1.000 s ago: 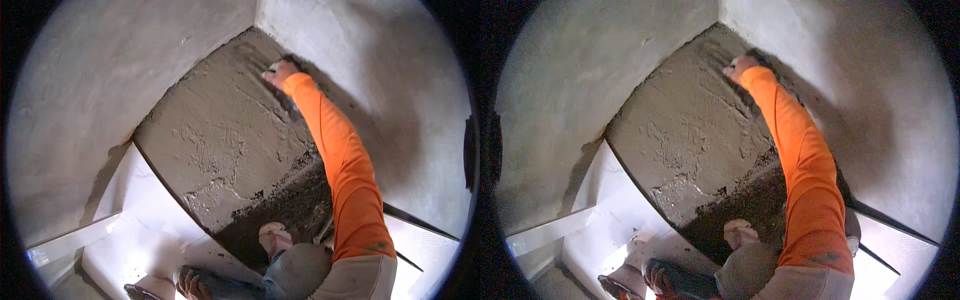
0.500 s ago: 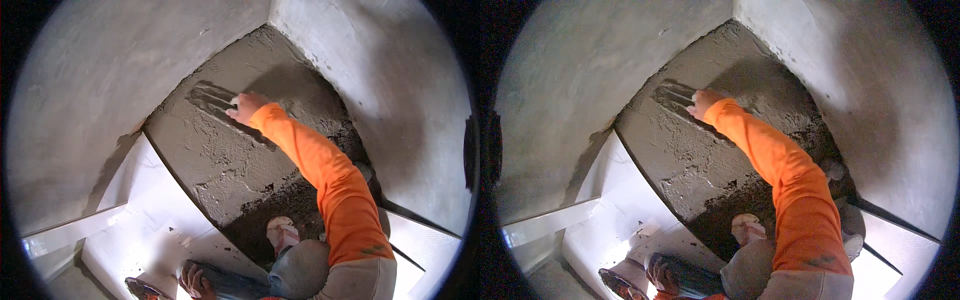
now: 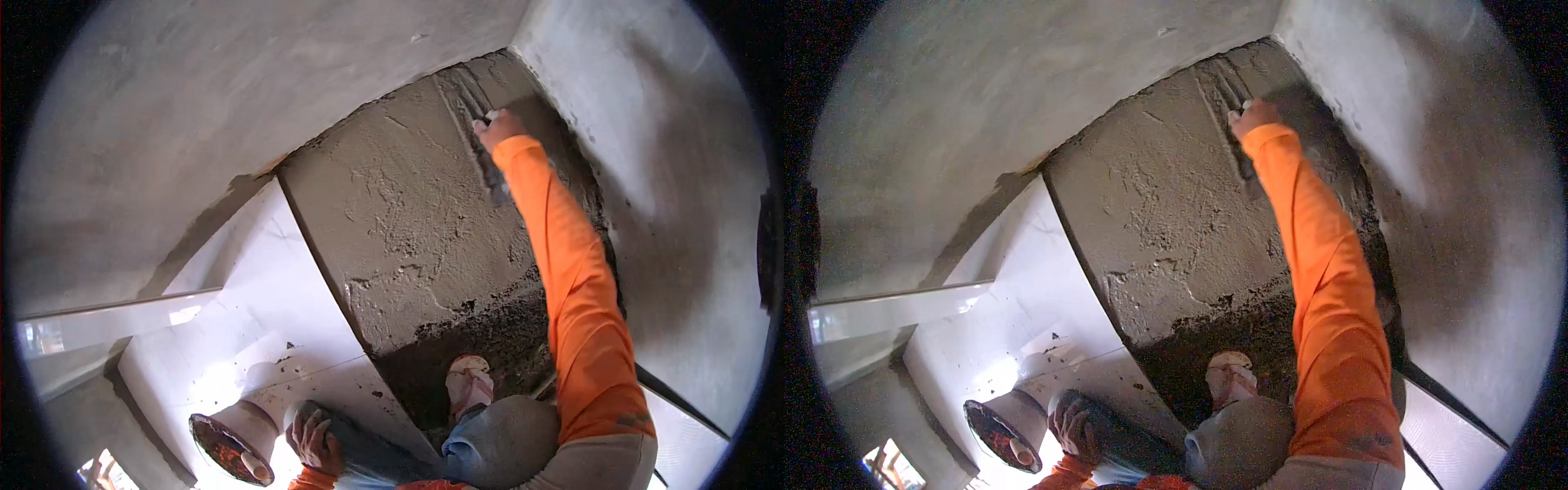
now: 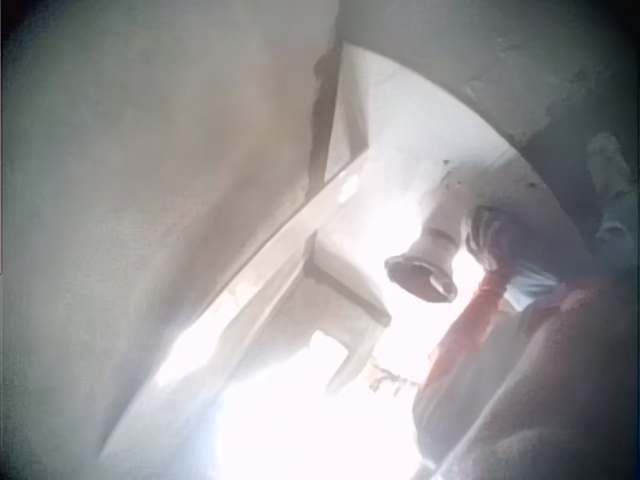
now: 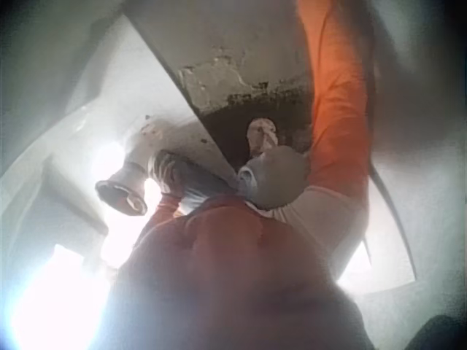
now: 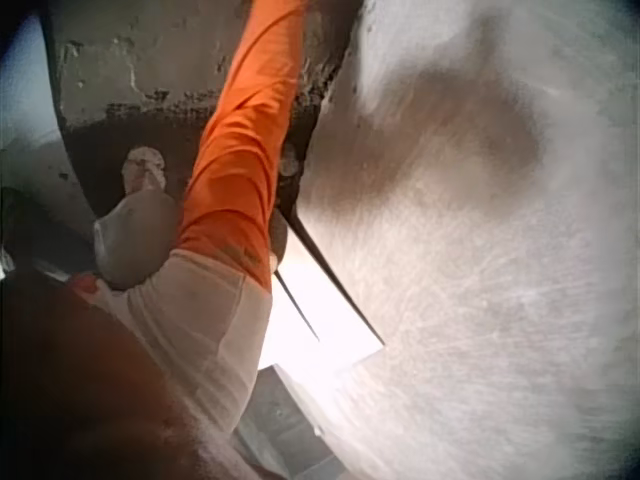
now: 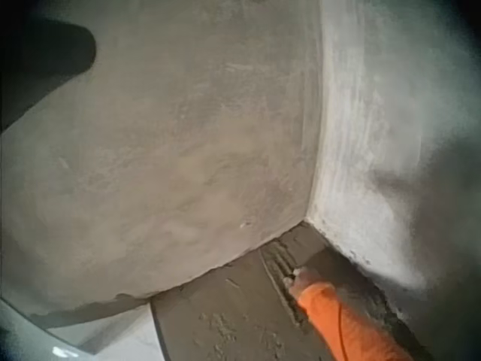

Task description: The person levels a layer of cement on a floor using a trowel and then places a tile on the surface.

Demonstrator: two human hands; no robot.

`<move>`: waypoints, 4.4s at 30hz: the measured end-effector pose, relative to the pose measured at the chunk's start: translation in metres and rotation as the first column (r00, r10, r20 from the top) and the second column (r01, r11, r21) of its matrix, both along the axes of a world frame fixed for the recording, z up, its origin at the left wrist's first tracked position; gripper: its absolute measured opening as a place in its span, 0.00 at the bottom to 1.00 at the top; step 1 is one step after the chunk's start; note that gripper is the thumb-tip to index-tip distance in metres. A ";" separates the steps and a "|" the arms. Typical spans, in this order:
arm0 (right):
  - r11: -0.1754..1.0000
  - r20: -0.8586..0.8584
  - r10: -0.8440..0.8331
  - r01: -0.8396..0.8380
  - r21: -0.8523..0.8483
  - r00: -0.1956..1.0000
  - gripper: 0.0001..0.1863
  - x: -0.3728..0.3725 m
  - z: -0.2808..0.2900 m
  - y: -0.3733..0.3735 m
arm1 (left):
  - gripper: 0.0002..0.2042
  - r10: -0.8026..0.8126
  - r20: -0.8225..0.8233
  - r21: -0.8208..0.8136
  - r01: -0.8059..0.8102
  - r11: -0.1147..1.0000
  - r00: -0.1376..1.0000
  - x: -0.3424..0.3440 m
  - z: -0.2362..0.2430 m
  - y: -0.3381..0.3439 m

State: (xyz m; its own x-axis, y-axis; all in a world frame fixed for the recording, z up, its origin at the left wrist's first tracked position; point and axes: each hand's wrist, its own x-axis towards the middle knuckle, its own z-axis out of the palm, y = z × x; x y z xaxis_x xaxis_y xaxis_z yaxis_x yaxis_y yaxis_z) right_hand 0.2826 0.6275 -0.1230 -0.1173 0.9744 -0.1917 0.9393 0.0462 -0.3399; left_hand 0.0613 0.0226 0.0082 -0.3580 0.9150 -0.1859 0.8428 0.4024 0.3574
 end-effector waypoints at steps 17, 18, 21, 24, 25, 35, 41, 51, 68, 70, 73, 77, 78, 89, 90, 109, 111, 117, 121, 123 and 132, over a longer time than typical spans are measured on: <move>0.895 -0.293 0.232 -0.322 -0.309 0.928 0.20 -0.203 0.020 -0.202 | 0.14 -0.011 -0.047 0.066 0.015 0.998 0.999 -0.004 0.006 -0.019; 0.887 -0.298 0.337 -0.407 -0.217 0.893 0.21 -0.204 0.015 -0.208 | 0.14 -0.018 -0.052 0.072 0.021 0.997 0.998 -0.006 0.009 -0.024; 0.827 -0.405 0.434 -0.534 -0.174 0.805 0.24 -0.188 0.032 -0.198 | 0.14 0.041 -0.076 0.024 -0.039 0.999 0.996 -0.009 0.021 -0.036; 0.772 -0.414 0.559 -0.633 -0.057 0.719 0.23 -0.127 0.035 -0.113 | 0.14 0.004 -0.042 0.093 0.000 0.996 0.999 -0.012 0.013 -0.030; 0.766 -0.326 0.610 -0.643 0.006 0.723 0.24 -0.112 0.031 -0.083 | 0.14 0.021 -0.030 0.098 -0.018 0.995 0.999 -0.014 0.011 -0.026; 0.627 -0.017 0.777 -0.777 -0.061 0.629 0.25 -0.189 0.012 -0.030 | 0.13 0.027 0.018 -0.007 -0.027 1.000 0.999 -0.018 0.002 -0.019; 0.512 -0.041 0.831 -0.792 -0.331 0.555 0.26 -0.123 0.030 -0.150 | 0.12 0.063 -0.005 -0.047 -0.063 0.997 0.998 -0.014 0.004 -0.015; 0.504 -0.164 0.845 -0.861 -0.070 0.508 0.19 0.045 0.022 -0.283 | 0.12 0.014 -0.026 0.020 -0.013 1.000 1.000 -0.007 0.006 -0.021; 0.593 0.145 0.750 -0.753 0.283 0.645 0.17 -0.025 0.036 -0.235 | 0.13 0.024 -0.030 0.025 -0.023 0.999 0.999 -0.006 0.008 -0.028; 0.613 0.084 0.753 -0.742 0.270 0.653 0.15 -0.010 0.046 -0.251 | 0.13 0.024 -0.023 0.050 -0.023 0.998 0.999 -0.005 0.006 -0.028; 0.445 0.117 0.859 -0.840 0.310 0.498 0.15 0.011 0.042 -0.274 | 0.13 0.036 -0.013 0.045 -0.035 0.998 0.999 -0.004 0.010 -0.023; 0.411 0.132 0.872 -0.850 0.329 0.472 0.14 0.010 0.041 -0.289 | 0.14 0.032 -0.022 0.032 -0.031 0.999 0.999 -0.006 0.006 -0.030; 0.399 0.181 0.862 -0.854 0.334 0.474 0.14 0.009 0.042 -0.290 | 0.14 0.029 -0.018 0.038 -0.029 0.999 0.999 -0.006 0.006 -0.028; 0.508 0.230 0.775 -0.797 0.327 0.589 0.14 -0.002 0.032 -0.277 | 0.14 0.019 -0.003 0.066 -0.018 0.998 1.000 -0.005 0.009 -0.027; 0.487 0.216 0.788 -0.798 0.354 0.577 0.14 -0.003 0.034 -0.276 | 0.14 0.025 -0.009 0.063 -0.024 0.998 1.000 -0.005 0.008 -0.031; 0.628 0.112 0.777 -0.753 -0.193 0.619 0.20 0.055 0.068 -0.254 | 0.15 0.026 0.022 0.080 -0.028 0.996 0.999 -0.010 0.008 -0.033; 0.632 0.126 0.772 -0.735 -0.247 0.623 0.20 0.034 0.066 -0.255 | 0.15 0.020 0.016 0.082 -0.021 0.996 1.000 -0.010 0.007 -0.033; 0.576 0.123 0.818 -0.797 -0.183 0.563 0.18 0.042 0.078 -0.234 | 0.15 0.036 0.010 0.088 -0.037 0.995 0.999 -0.010 0.007 -0.034; 0.521 0.079 0.853 -0.851 -0.074 0.515 0.18 0.026 0.061 -0.258 | 0.15 0.027 0.009 0.070 -0.027 0.997 1.000 -0.009 0.006 -0.029; 0.549 0.079 0.836 -0.827 -0.120 0.543 0.18 0.021 0.063 -0.258 | 0.15 0.024 0.008 0.083 -0.025 0.996 1.000 -0.009 0.006 -0.031; 0.574 0.204 0.815 -0.805 -0.151 0.542 0.19 0.042 0.076 -0.230 | 0.14 0.007 -0.004 0.070 -0.007 0.997 1.000 -0.008 0.007 -0.028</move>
State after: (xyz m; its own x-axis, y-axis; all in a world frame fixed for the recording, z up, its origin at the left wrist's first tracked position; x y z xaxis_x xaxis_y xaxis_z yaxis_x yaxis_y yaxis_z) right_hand 0.3242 0.3979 -0.0474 -0.8021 0.4791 -0.3565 0.5539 0.8200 -0.1442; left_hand 0.0536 -0.0050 0.0154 -0.3652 0.9232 -0.1196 0.8416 0.3824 0.3815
